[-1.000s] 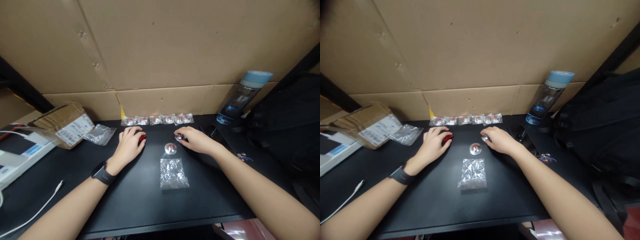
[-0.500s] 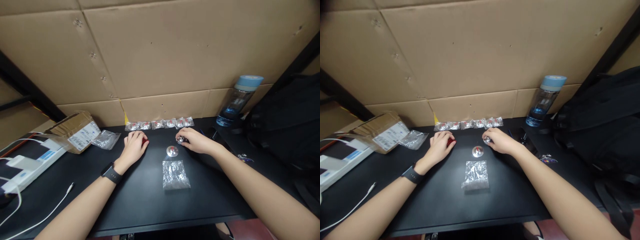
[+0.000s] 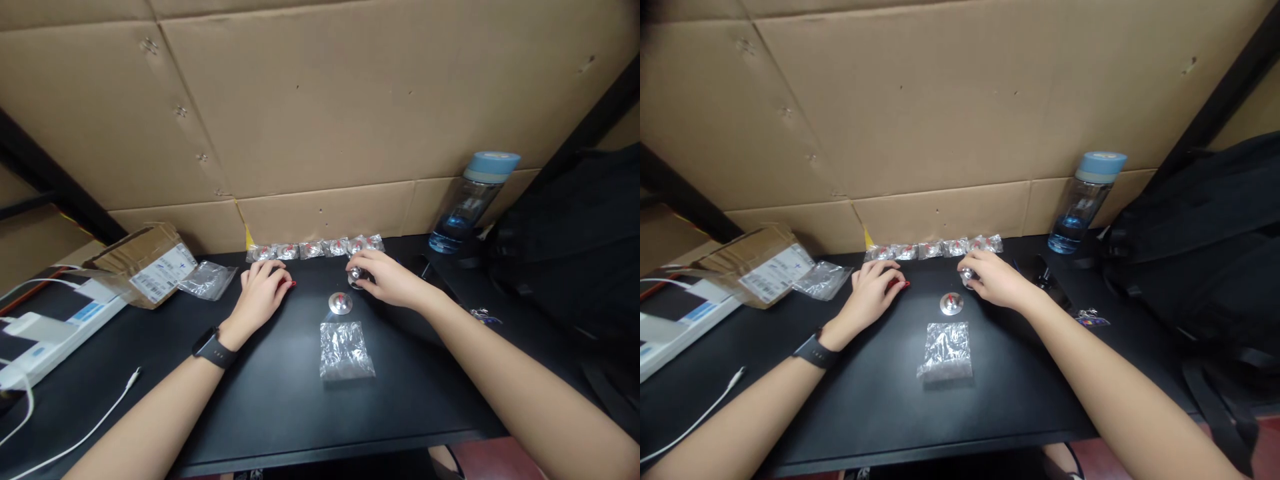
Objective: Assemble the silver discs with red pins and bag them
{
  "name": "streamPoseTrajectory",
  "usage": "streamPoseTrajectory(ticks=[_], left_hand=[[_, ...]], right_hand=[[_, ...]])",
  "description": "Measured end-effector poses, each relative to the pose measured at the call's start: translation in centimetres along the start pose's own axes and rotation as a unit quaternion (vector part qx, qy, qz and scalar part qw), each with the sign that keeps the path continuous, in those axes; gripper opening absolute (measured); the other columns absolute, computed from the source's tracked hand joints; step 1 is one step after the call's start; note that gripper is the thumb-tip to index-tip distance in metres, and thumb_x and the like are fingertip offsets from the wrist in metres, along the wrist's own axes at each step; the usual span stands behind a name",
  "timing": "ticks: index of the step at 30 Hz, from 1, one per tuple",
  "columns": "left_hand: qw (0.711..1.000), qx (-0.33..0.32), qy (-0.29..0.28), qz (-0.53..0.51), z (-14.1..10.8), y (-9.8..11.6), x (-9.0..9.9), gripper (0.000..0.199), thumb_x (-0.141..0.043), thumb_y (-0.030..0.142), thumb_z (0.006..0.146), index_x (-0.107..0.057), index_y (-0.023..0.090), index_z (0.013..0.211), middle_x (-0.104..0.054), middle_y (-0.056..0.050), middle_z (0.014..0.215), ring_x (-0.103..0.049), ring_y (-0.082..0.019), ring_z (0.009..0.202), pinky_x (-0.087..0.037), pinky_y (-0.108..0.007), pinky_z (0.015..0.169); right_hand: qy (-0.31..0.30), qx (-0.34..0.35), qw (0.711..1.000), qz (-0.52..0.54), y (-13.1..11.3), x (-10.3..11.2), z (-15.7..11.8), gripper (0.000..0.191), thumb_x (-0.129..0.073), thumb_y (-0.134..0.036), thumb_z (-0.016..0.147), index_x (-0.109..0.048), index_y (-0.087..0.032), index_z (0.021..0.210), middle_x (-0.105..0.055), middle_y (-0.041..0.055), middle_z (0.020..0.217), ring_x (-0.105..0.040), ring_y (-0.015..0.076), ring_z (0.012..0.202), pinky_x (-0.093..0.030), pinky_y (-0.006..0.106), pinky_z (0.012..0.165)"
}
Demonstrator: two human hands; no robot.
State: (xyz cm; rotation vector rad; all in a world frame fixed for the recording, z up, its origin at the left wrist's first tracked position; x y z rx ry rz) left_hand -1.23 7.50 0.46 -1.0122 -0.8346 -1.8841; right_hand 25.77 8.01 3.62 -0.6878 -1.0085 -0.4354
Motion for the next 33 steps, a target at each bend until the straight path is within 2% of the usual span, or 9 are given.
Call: streamPoseTrajectory(ticks=[4, 7, 10, 12, 14, 19, 25, 30, 33], left_hand=[[0.998, 0.035, 0.027, -0.049, 0.2, -0.1, 1.0, 0.018, -0.048, 0.033, 0.104, -0.063, 0.024, 0.101, -0.069, -0.009, 0.125, -0.052, -0.030, 0.123, -0.035, -0.047, 0.098], [0.989, 0.058, 0.044, -0.128, 0.2, -0.1, 1.9, 0.017, -0.044, 0.032, 0.106, -0.058, 0.023, 0.103, -0.074, -0.007, 0.110, -0.062, -0.025, 0.112, -0.038, -0.045, 0.099], [0.976, 0.052, 0.058, -0.203, -0.2, 0.7, 2.5, 0.016, -0.052, 0.034, 0.103, -0.060, 0.022, 0.097, -0.075, -0.004, 0.095, -0.069, -0.021, 0.094, -0.044, -0.039, 0.095], [0.969, 0.042, 0.069, -0.233, -0.6, 1.6, 3.0, 0.015, -0.058, 0.034, 0.100, -0.064, 0.022, 0.094, -0.075, -0.004, 0.096, -0.069, -0.020, 0.094, -0.047, -0.037, 0.092], [0.965, 0.032, 0.079, -0.249, -1.1, 2.6, 3.3, 0.013, -0.063, 0.034, 0.098, -0.066, 0.023, 0.092, -0.075, -0.003, 0.101, -0.070, -0.021, 0.098, -0.047, -0.037, 0.093], [0.975, 0.026, 0.080, -0.205, -1.9, 4.6, 3.9, 0.016, -0.068, 0.036, 0.096, -0.069, 0.027, 0.109, -0.079, -0.002, 0.104, -0.072, -0.022, 0.099, -0.043, -0.042, 0.093], [0.987, -0.027, 0.114, -0.113, -2.1, 5.9, 4.8, 0.013, -0.062, 0.033, 0.101, -0.075, 0.030, 0.098, -0.077, -0.002, 0.100, -0.065, -0.025, 0.112, -0.040, -0.044, 0.090], [0.988, -0.032, 0.136, -0.070, -2.4, 6.5, 5.1, 0.014, -0.063, 0.032, 0.099, -0.075, 0.029, 0.093, -0.068, -0.008, 0.122, -0.054, -0.031, 0.129, -0.037, -0.050, 0.098], [0.987, -0.051, 0.140, -0.062, -2.7, 7.1, 5.3, 0.012, -0.063, 0.029, 0.098, -0.075, 0.029, 0.094, -0.065, -0.008, 0.128, -0.049, -0.034, 0.137, -0.035, -0.052, 0.102]], right_hand=[[0.025, 0.005, 1.000, 0.004, -0.9, 0.8, 0.1, 0.025, -0.064, -0.013, 0.091, -0.065, -0.022, 0.114, -0.066, 0.0093, 0.114, -0.063, 0.0270, 0.110, -0.052, 0.045, 0.099], [0.047, 0.015, 0.998, 0.029, -2.0, 1.2, 0.2, 0.023, -0.060, -0.014, 0.094, -0.064, -0.023, 0.115, -0.065, 0.0092, 0.120, -0.063, 0.0258, 0.113, -0.053, 0.044, 0.101], [0.079, 0.045, 0.992, 0.091, -3.8, 1.4, 0.2, 0.023, -0.058, -0.014, 0.096, -0.064, -0.026, 0.115, -0.063, 0.0088, 0.127, -0.061, 0.0252, 0.123, -0.051, 0.045, 0.107], [0.098, 0.062, 0.984, 0.138, -5.2, 1.3, 0.2, 0.023, -0.060, -0.015, 0.096, -0.063, -0.026, 0.116, -0.064, 0.0089, 0.126, -0.060, 0.0255, 0.125, -0.050, 0.046, 0.108], [0.107, 0.063, 0.975, 0.185, -6.3, 0.9, 0.2, 0.024, -0.063, -0.016, 0.094, -0.062, -0.026, 0.116, -0.064, 0.0096, 0.126, -0.060, 0.0257, 0.124, -0.055, 0.045, 0.103], [0.115, 0.032, 0.947, 0.298, -7.6, -0.7, 0.1, 0.029, -0.069, -0.015, 0.087, -0.061, -0.025, 0.113, -0.060, 0.0085, 0.128, -0.066, 0.0216, 0.111, -0.063, 0.038, 0.088], [0.121, -0.002, 0.912, 0.391, -7.9, -1.4, -0.1, 0.031, -0.073, -0.017, 0.086, -0.059, -0.025, 0.113, -0.059, 0.0079, 0.125, -0.068, 0.0208, 0.109, -0.064, 0.037, 0.088], [0.121, -0.012, 0.895, 0.429, -8.3, -1.9, -0.2, 0.028, -0.074, -0.018, 0.085, -0.057, -0.025, 0.106, -0.058, 0.0076, 0.126, -0.067, 0.0208, 0.111, -0.064, 0.039, 0.092], [0.126, -0.017, 0.894, 0.430, -8.7, -2.0, -0.3, 0.027, -0.074, -0.017, 0.086, -0.056, -0.025, 0.103, -0.057, 0.0072, 0.128, -0.068, 0.0196, 0.108, -0.064, 0.039, 0.093]])
Point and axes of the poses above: each hand's wrist, its own z-axis towards the middle knuckle, its own x-axis out of the back of the hand, y = z × x, the point moved 6 cm from there along z, towards the middle knuckle
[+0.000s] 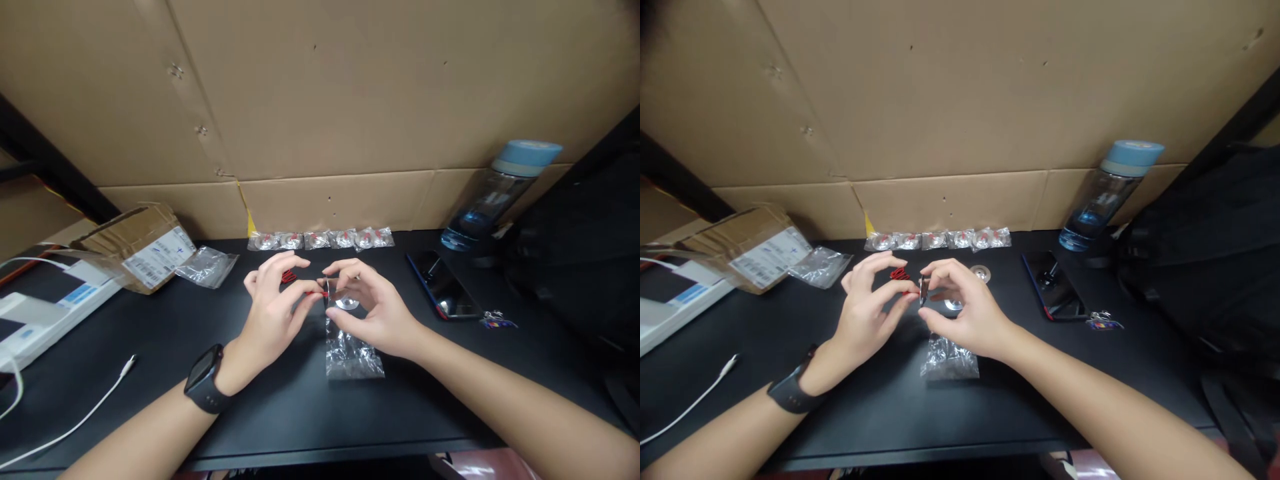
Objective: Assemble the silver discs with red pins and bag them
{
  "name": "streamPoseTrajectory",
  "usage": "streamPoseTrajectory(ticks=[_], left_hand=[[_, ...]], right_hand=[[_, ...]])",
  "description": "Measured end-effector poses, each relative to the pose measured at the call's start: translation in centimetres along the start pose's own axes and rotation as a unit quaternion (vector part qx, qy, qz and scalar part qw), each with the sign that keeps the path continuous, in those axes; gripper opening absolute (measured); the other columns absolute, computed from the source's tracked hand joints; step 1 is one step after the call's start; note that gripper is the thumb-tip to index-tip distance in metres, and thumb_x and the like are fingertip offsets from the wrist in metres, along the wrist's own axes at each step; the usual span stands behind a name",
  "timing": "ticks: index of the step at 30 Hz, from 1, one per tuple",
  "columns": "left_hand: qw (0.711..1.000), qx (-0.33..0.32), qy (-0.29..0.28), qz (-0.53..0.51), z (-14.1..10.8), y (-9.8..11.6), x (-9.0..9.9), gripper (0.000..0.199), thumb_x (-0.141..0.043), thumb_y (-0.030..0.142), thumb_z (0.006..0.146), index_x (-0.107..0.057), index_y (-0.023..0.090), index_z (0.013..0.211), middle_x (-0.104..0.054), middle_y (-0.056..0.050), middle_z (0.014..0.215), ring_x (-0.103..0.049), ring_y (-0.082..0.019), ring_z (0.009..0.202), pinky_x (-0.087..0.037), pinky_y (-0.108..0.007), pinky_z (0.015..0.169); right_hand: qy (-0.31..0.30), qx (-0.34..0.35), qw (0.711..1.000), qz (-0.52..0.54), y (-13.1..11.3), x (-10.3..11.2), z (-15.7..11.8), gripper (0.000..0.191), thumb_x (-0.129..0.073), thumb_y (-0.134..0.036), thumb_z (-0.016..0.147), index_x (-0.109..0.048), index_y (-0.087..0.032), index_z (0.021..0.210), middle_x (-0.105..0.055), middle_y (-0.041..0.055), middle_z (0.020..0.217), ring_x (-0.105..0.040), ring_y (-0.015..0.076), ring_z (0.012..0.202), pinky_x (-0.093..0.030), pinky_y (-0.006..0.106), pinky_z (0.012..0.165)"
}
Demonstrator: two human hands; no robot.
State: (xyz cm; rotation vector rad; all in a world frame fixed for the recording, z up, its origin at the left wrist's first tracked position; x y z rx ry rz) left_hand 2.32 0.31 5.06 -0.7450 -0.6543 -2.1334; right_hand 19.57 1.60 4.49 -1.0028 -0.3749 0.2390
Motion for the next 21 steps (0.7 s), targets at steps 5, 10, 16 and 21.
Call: streamPoseTrajectory(ticks=[5, 10, 16, 21], left_hand=[[1.000, -0.015, 0.001, 0.000, -0.18, 0.60, 0.38, 0.012, -0.061, 0.024, 0.098, -0.072, 0.027, 0.095, -0.063, -0.009, 0.135, -0.049, -0.036, 0.140, -0.034, -0.053, 0.101], [1.000, -0.018, 0.006, -0.003, -0.16, 0.71, 0.48, 0.011, -0.060, 0.023, 0.099, -0.070, 0.026, 0.096, -0.063, -0.009, 0.132, -0.050, -0.034, 0.140, -0.035, -0.052, 0.102], [1.000, -0.023, 0.002, -0.006, -0.13, 0.62, 0.30, 0.010, -0.061, 0.022, 0.096, -0.070, 0.027, 0.095, -0.064, -0.008, 0.129, -0.052, -0.034, 0.137, -0.036, -0.053, 0.102], [1.000, -0.015, -0.014, 0.006, -0.27, 0.36, -0.01, 0.010, -0.062, 0.023, 0.096, -0.070, 0.028, 0.098, -0.065, -0.008, 0.127, -0.053, -0.034, 0.135, -0.037, -0.054, 0.104]], right_hand=[[-0.004, 0.004, 1.000, -0.006, -0.13, -0.41, -0.19, 0.027, -0.075, -0.017, 0.086, -0.056, -0.025, 0.103, -0.057, 0.0071, 0.129, -0.068, 0.0201, 0.109, -0.064, 0.040, 0.094], [-0.010, 0.000, 1.000, 0.003, -0.10, -0.53, -0.22, 0.027, -0.076, -0.017, 0.085, -0.055, -0.025, 0.101, -0.058, 0.0071, 0.128, -0.068, 0.0197, 0.109, -0.063, 0.041, 0.097], [-0.002, 0.004, 1.000, 0.012, -0.28, -0.48, -0.22, 0.028, -0.077, -0.018, 0.085, -0.054, -0.024, 0.099, -0.057, 0.0070, 0.127, -0.069, 0.0196, 0.109, -0.063, 0.041, 0.097], [0.000, 0.001, 1.000, -0.002, -0.05, -0.41, -0.24, 0.027, -0.078, -0.021, 0.086, -0.054, -0.024, 0.099, -0.058, 0.0077, 0.126, -0.068, 0.0204, 0.111, -0.064, 0.040, 0.094]])
Point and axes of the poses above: each hand's wrist, its own z-axis towards the middle knuckle, its own x-axis out of the back of the hand, y = z × x, the point moved 6 cm from there along z, towards the middle knuckle
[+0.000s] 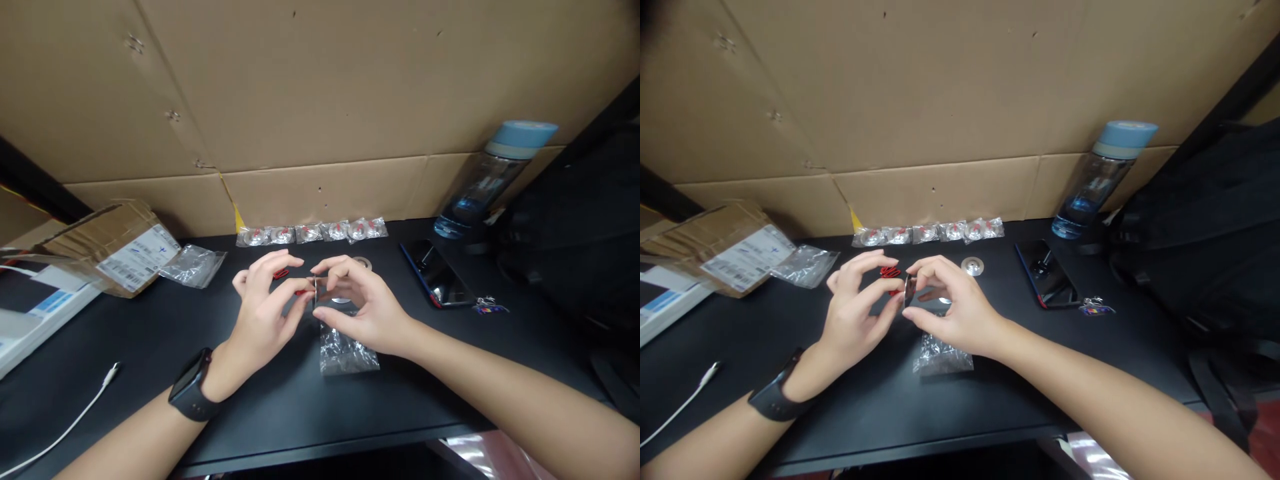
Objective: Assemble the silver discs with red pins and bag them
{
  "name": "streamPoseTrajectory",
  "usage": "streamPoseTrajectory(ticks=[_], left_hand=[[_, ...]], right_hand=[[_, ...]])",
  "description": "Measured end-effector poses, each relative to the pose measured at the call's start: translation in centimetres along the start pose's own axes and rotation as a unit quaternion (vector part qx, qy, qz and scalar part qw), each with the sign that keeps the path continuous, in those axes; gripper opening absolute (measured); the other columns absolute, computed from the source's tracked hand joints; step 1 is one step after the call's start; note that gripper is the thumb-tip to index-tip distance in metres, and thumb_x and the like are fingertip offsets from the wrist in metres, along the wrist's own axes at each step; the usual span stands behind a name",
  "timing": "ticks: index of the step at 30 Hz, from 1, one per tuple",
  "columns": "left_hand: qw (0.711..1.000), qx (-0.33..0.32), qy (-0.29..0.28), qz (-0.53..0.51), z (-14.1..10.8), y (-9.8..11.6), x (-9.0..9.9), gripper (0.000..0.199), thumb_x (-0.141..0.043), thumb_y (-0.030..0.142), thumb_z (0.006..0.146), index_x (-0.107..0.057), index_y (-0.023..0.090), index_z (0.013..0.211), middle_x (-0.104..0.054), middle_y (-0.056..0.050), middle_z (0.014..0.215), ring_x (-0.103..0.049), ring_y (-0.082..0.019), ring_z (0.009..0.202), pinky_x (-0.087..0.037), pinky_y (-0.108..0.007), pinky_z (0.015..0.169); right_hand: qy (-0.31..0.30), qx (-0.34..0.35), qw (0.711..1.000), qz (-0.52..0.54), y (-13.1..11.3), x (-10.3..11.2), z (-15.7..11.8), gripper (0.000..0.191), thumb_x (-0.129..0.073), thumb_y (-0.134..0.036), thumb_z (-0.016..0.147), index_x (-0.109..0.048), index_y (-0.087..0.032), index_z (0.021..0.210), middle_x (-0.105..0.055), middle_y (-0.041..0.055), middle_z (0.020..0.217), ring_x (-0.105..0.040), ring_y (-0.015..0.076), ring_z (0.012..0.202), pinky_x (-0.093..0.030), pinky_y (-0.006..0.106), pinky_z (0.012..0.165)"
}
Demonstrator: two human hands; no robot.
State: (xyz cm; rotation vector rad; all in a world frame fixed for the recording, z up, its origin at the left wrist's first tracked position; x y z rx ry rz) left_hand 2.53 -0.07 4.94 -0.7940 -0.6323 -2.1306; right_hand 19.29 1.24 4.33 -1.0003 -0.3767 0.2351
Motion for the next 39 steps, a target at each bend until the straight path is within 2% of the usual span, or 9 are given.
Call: streamPoseTrajectory(ticks=[7, 12, 15, 21, 24, 27, 32, 35, 39], left_hand=[[0.998, -0.040, 0.041, -0.015, 0.1, 0.6, 0.5, 0.009, -0.065, 0.016, 0.092, -0.066, 0.024, 0.098, -0.065, -0.010, 0.121, -0.057, -0.033, 0.127, -0.038, -0.053, 0.099], [0.998, -0.042, 0.054, -0.007, 0.1, 0.5, 0.7, 0.010, -0.069, 0.014, 0.090, -0.068, 0.022, 0.096, -0.066, -0.010, 0.119, -0.058, -0.033, 0.122, -0.037, -0.050, 0.095], [0.997, -0.041, 0.062, -0.002, 0.2, 0.4, 1.0, 0.010, -0.071, 0.014, 0.090, -0.069, 0.023, 0.095, -0.066, -0.009, 0.116, -0.060, -0.032, 0.118, -0.037, -0.050, 0.093], [0.998, -0.047, 0.044, -0.026, 0.1, 0.7, 0.7, 0.010, -0.071, 0.015, 0.090, -0.068, 0.023, 0.096, -0.066, -0.008, 0.115, -0.059, -0.031, 0.119, -0.037, -0.050, 0.097], [0.998, -0.021, 0.035, -0.054, 0.2, 0.3, 0.8, 0.009, -0.068, 0.017, 0.092, -0.065, 0.022, 0.099, -0.066, -0.009, 0.115, -0.060, -0.029, 0.118, -0.037, -0.048, 0.098], [0.995, -0.042, -0.009, -0.094, 0.2, 0.4, 0.7, 0.010, -0.065, 0.019, 0.093, -0.064, 0.022, 0.102, -0.067, -0.008, 0.118, -0.060, -0.028, 0.118, -0.036, -0.047, 0.098], [0.978, -0.122, -0.145, -0.091, -0.2, 1.0, -1.1, 0.025, -0.060, 0.023, 0.099, -0.068, 0.032, 0.121, -0.068, -0.002, 0.133, -0.051, -0.030, 0.134, -0.031, -0.047, 0.101], [0.971, -0.132, -0.186, -0.074, -0.6, 1.0, -2.1, 0.034, -0.056, 0.024, 0.102, -0.064, 0.036, 0.133, -0.064, -0.001, 0.142, -0.046, -0.030, 0.139, -0.030, -0.047, 0.102], [0.963, -0.138, -0.227, -0.042, -1.0, 1.0, -2.8, 0.036, -0.053, 0.027, 0.104, -0.061, 0.034, 0.138, -0.061, -0.002, 0.146, -0.043, -0.031, 0.141, -0.028, -0.048, 0.101]], right_hand=[[-0.010, 0.001, 1.000, -0.019, -0.1, -0.4, -0.1, 0.024, -0.076, -0.021, 0.087, -0.054, -0.023, 0.098, -0.060, 0.0077, 0.127, -0.067, 0.0205, 0.113, -0.062, 0.039, 0.097], [-0.034, -0.026, 0.995, -0.085, -0.3, 0.6, 0.5, 0.026, -0.075, -0.029, 0.090, -0.058, -0.024, 0.108, -0.062, 0.0072, 0.126, -0.066, 0.0206, 0.112, -0.062, 0.036, 0.090], [-0.068, -0.029, 0.981, -0.178, -0.3, 1.2, 0.9, 0.010, -0.066, -0.032, 0.098, -0.066, -0.022, 0.101, -0.064, 0.0061, 0.119, -0.065, 0.0186, 0.104, -0.057, 0.036, 0.090], [-0.099, 0.002, 0.972, -0.215, -0.6, 0.8, 0.8, 0.012, -0.058, -0.026, 0.102, -0.065, -0.020, 0.094, -0.064, 0.0061, 0.118, -0.062, 0.0179, 0.110, -0.048, 0.035, 0.100], [-0.101, -0.010, 0.965, -0.242, -0.3, 0.9, 0.8, 0.011, -0.059, -0.022, 0.101, -0.065, -0.020, 0.092, -0.063, 0.0069, 0.118, -0.061, 0.0195, 0.111, -0.046, 0.038, 0.102], [-0.114, -0.036, 0.953, -0.279, 0.5, 1.3, 0.9, 0.010, -0.061, -0.021, 0.098, -0.068, -0.020, 0.090, -0.062, 0.0085, 0.121, -0.059, 0.0226, 0.116, -0.044, 0.042, 0.107], [-0.125, -0.076, 0.953, -0.266, 1.1, 2.1, 1.2, 0.014, -0.061, -0.016, 0.096, -0.068, -0.019, 0.084, -0.061, 0.0090, 0.121, -0.060, 0.0223, 0.114, -0.044, 0.043, 0.105], [-0.121, -0.077, 0.957, -0.252, 0.9, 2.2, 1.3, 0.015, -0.061, -0.017, 0.097, -0.066, -0.019, 0.083, -0.061, 0.0083, 0.123, -0.061, 0.0221, 0.113, -0.045, 0.043, 0.104], [-0.107, -0.065, 0.960, -0.251, 0.8, 2.3, 1.4, 0.015, -0.061, -0.017, 0.096, -0.065, -0.020, 0.082, -0.061, 0.0070, 0.124, -0.060, 0.0230, 0.118, -0.044, 0.045, 0.106]])
Point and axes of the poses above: each hand's wrist, its own z-axis towards the middle knuckle, its own x-axis out of the back of the hand, y = z × x, the point moved 6 cm from there along z, towards the middle knuckle
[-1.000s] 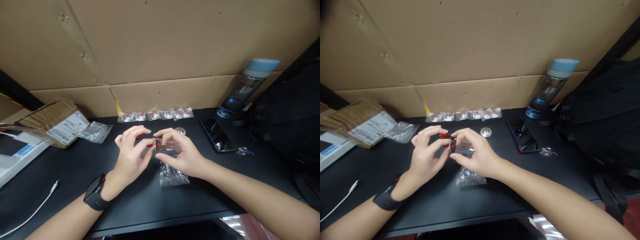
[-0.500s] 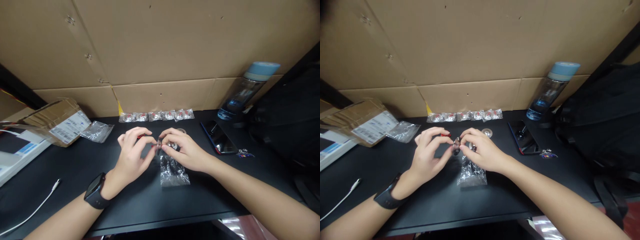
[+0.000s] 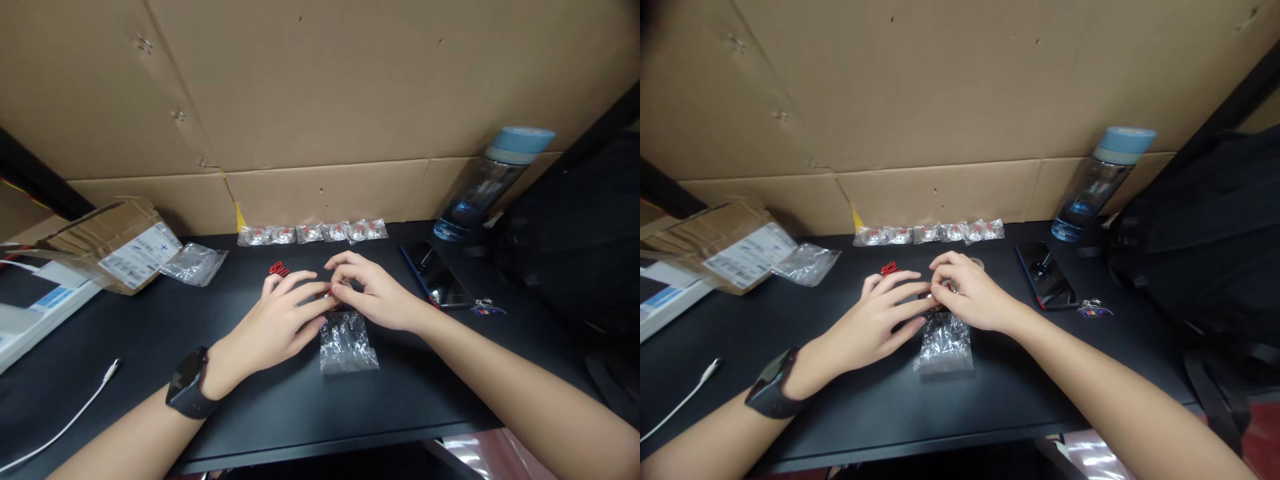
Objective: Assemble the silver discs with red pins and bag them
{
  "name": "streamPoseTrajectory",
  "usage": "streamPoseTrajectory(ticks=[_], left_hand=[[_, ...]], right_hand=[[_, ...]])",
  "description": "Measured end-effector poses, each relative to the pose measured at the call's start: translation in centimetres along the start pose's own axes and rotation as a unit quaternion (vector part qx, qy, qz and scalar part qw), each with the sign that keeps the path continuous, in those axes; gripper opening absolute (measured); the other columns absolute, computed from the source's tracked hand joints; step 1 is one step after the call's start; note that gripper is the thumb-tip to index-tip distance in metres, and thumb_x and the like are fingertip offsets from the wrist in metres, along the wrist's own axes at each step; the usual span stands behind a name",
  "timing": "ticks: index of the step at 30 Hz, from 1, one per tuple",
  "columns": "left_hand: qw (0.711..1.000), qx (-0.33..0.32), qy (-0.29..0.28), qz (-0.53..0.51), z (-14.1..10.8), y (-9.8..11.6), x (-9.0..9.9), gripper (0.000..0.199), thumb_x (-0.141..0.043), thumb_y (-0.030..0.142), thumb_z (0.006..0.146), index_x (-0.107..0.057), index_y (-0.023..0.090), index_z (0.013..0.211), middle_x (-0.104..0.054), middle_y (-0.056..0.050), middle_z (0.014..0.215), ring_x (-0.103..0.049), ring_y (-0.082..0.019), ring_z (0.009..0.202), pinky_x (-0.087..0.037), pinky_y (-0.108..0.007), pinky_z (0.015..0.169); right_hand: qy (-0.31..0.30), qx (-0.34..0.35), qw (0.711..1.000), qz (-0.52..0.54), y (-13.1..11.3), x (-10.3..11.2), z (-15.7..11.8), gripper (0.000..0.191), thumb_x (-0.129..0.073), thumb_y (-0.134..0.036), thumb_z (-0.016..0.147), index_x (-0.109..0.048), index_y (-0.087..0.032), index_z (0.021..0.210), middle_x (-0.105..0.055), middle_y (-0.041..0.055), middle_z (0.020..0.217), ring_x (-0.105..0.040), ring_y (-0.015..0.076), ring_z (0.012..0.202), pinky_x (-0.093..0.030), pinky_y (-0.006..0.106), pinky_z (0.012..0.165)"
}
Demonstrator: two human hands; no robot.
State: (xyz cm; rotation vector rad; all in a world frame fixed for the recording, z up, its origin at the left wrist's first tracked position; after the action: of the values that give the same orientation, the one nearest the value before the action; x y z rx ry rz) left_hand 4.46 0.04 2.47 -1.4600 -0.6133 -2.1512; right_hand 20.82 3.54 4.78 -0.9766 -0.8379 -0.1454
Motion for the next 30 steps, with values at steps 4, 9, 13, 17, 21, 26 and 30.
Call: streamPoseTrajectory(ticks=[4, 9, 13, 17, 21, 26, 30], left_hand=[[1.000, 0.000, -0.011, 0.018, 0.0, -0.1, 0.0, 0.036, -0.050, 0.029, 0.105, -0.060, 0.029, 0.140, -0.062, -0.006, 0.145, -0.046, -0.031, 0.139, -0.029, -0.049, 0.101], [0.999, 0.018, 0.007, 0.025, -0.1, -0.7, 0.0, 0.036, -0.049, 0.030, 0.106, -0.061, 0.026, 0.139, -0.064, -0.008, 0.142, -0.049, -0.031, 0.137, -0.030, -0.048, 0.102], [0.999, 0.040, 0.007, 0.034, -0.4, -1.6, -0.4, 0.036, -0.049, 0.023, 0.104, -0.062, 0.028, 0.138, -0.066, -0.007, 0.140, -0.052, -0.029, 0.134, -0.031, -0.047, 0.102], [0.997, 0.052, 0.002, 0.051, -0.7, -2.3, -0.8, 0.044, -0.051, 0.012, 0.099, -0.062, 0.030, 0.138, -0.066, -0.006, 0.140, -0.052, -0.029, 0.135, -0.031, -0.046, 0.099], [0.997, 0.057, 0.004, 0.055, -0.7, -2.4, -0.7, 0.046, -0.054, 0.013, 0.098, -0.060, 0.030, 0.140, -0.066, -0.006, 0.140, -0.052, -0.030, 0.134, -0.032, -0.045, 0.098], [0.997, 0.061, 0.001, 0.048, -0.7, -2.3, -0.7, 0.042, -0.052, 0.014, 0.100, -0.063, 0.030, 0.137, -0.069, -0.006, 0.135, -0.053, -0.030, 0.132, -0.032, -0.045, 0.097], [0.997, 0.060, 0.010, 0.044, -0.6, -2.3, -0.3, 0.032, -0.053, 0.013, 0.100, -0.070, 0.029, 0.123, -0.075, -0.005, 0.121, -0.058, -0.028, 0.125, -0.030, -0.045, 0.095]], right_hand=[[0.001, -0.002, 1.000, -0.005, 0.3, -0.1, 0.1, 0.015, -0.060, -0.019, 0.097, -0.065, -0.020, 0.083, -0.062, 0.0075, 0.124, -0.061, 0.0236, 0.119, -0.046, 0.045, 0.105], [0.009, 0.010, 0.999, -0.036, 0.9, 0.2, 0.1, 0.014, -0.053, -0.023, 0.101, -0.067, -0.021, 0.099, -0.066, 0.0084, 0.115, -0.064, 0.0218, 0.106, -0.051, 0.041, 0.098], [-0.016, 0.012, 0.993, -0.116, 1.8, 0.3, -0.1, 0.027, -0.057, -0.018, 0.097, -0.066, -0.024, 0.122, -0.069, 0.0083, 0.120, -0.063, 0.0244, 0.114, -0.051, 0.042, 0.101], [-0.057, 0.034, 0.985, -0.161, 2.3, 0.4, -0.4, 0.038, -0.058, -0.014, 0.094, -0.069, -0.026, 0.128, -0.072, 0.0073, 0.121, -0.065, 0.0243, 0.114, -0.052, 0.042, 0.101], [-0.105, 0.079, 0.976, -0.174, 1.7, 0.4, -0.7, 0.041, -0.060, -0.013, 0.093, -0.070, -0.028, 0.130, -0.072, 0.0058, 0.128, -0.066, 0.0244, 0.117, -0.051, 0.042, 0.104], [-0.086, 0.084, 0.976, -0.181, 1.2, 0.8, -1.0, 0.036, -0.063, -0.011, 0.092, -0.077, -0.031, 0.119, -0.079, 0.0018, 0.109, -0.071, 0.0224, 0.101, -0.054, 0.037, 0.093], [-0.092, 0.070, 0.964, -0.239, 1.4, 0.5, -1.0, 0.032, -0.063, -0.013, 0.092, -0.079, -0.031, 0.113, -0.080, 0.0020, 0.093, -0.071, 0.0215, 0.086, -0.052, 0.033, 0.081]])
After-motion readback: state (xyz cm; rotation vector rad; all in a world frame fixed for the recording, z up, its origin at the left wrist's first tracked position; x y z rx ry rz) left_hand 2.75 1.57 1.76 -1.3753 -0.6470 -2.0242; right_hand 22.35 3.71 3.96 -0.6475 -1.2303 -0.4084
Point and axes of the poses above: each hand's wrist, its own z-axis towards the middle knuckle, its own x-axis out of the back of the hand, y = z × x, the point moved 6 cm from there along z, towards the middle knuckle
